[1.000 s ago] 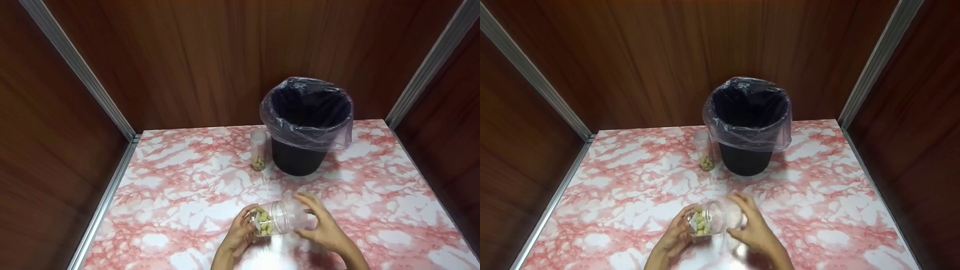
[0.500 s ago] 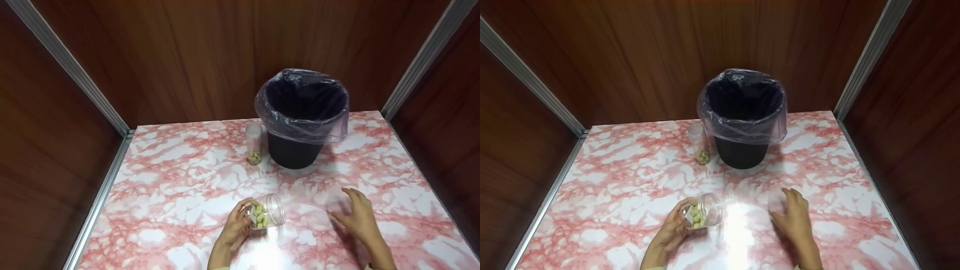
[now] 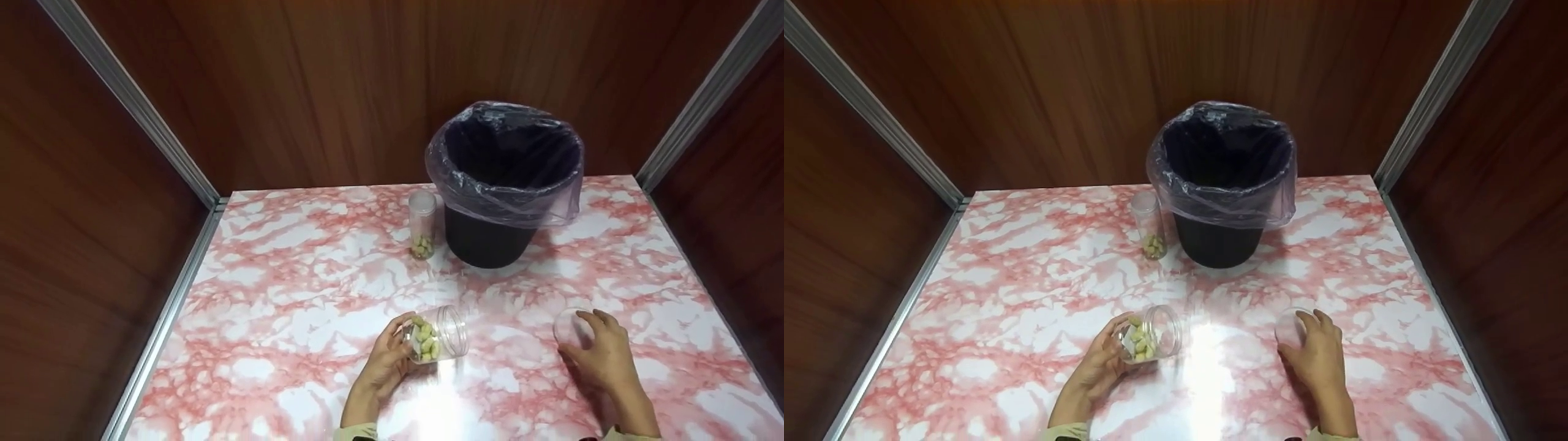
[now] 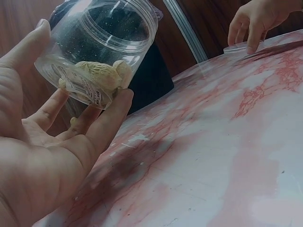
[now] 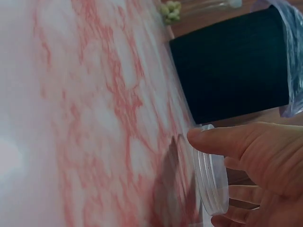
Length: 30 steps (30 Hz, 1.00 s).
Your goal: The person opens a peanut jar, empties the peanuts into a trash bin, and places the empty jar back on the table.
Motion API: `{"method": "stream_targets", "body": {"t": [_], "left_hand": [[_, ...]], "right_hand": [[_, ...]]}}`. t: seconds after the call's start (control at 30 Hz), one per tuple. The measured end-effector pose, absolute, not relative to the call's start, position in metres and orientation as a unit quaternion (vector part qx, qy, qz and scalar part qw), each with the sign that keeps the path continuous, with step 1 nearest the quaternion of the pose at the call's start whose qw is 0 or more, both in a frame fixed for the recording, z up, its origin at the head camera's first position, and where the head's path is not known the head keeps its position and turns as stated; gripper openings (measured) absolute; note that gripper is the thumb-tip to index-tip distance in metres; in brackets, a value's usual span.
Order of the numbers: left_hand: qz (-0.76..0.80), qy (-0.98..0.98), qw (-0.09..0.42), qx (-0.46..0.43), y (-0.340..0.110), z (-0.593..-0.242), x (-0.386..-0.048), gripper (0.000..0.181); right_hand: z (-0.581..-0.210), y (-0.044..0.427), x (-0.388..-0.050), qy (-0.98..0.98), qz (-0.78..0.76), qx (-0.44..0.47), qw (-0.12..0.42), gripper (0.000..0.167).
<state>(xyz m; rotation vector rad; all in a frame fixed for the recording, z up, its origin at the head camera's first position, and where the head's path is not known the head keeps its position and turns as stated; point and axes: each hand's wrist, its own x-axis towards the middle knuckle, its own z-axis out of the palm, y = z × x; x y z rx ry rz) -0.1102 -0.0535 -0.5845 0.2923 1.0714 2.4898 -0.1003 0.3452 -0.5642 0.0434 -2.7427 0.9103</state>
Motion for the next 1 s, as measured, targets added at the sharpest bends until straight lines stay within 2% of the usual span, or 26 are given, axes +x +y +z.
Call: {"method": "stream_targets", "body": {"t": [0.37, 0.47, 0.57, 0.7, 0.8, 0.87, 1.0], "left_hand": [[0.892, 0.382, 0.215, 0.111, -0.053, -0.582, -0.116, 0.070], [0.892, 0.383, 0.214, 0.110, -0.054, -0.582, -0.115, 0.069], [0.892, 0.384, 0.212, 0.104, -0.055, -0.583, -0.113, 0.067], [0.892, 0.391, 0.204, 0.097, -0.057, -0.583, -0.111, 0.064], [0.890, 0.398, 0.202, 0.093, -0.057, -0.582, -0.111, 0.062], [0.891, 0.396, 0.202, 0.087, -0.056, -0.581, -0.111, 0.062], [0.897, 0.387, 0.201, 0.077, -0.054, -0.579, -0.111, 0.066]], "right_hand": [[-0.564, 0.345, -0.100, -0.950, 0.306, -0.002, 0.059, 0.072], [-0.560, 0.346, -0.101, -0.952, 0.298, -0.005, 0.065, 0.076], [-0.545, 0.347, -0.105, -0.947, 0.298, -0.002, 0.123, 0.068], [-0.510, 0.341, -0.121, -0.909, 0.305, 0.017, 0.283, 0.047], [-0.475, 0.330, -0.143, -0.871, 0.314, 0.041, 0.376, 0.040], [-0.453, 0.321, -0.157, -0.853, 0.326, 0.058, 0.403, 0.040], [-0.418, 0.302, -0.184, -0.845, 0.328, 0.080, 0.414, 0.046]]}}
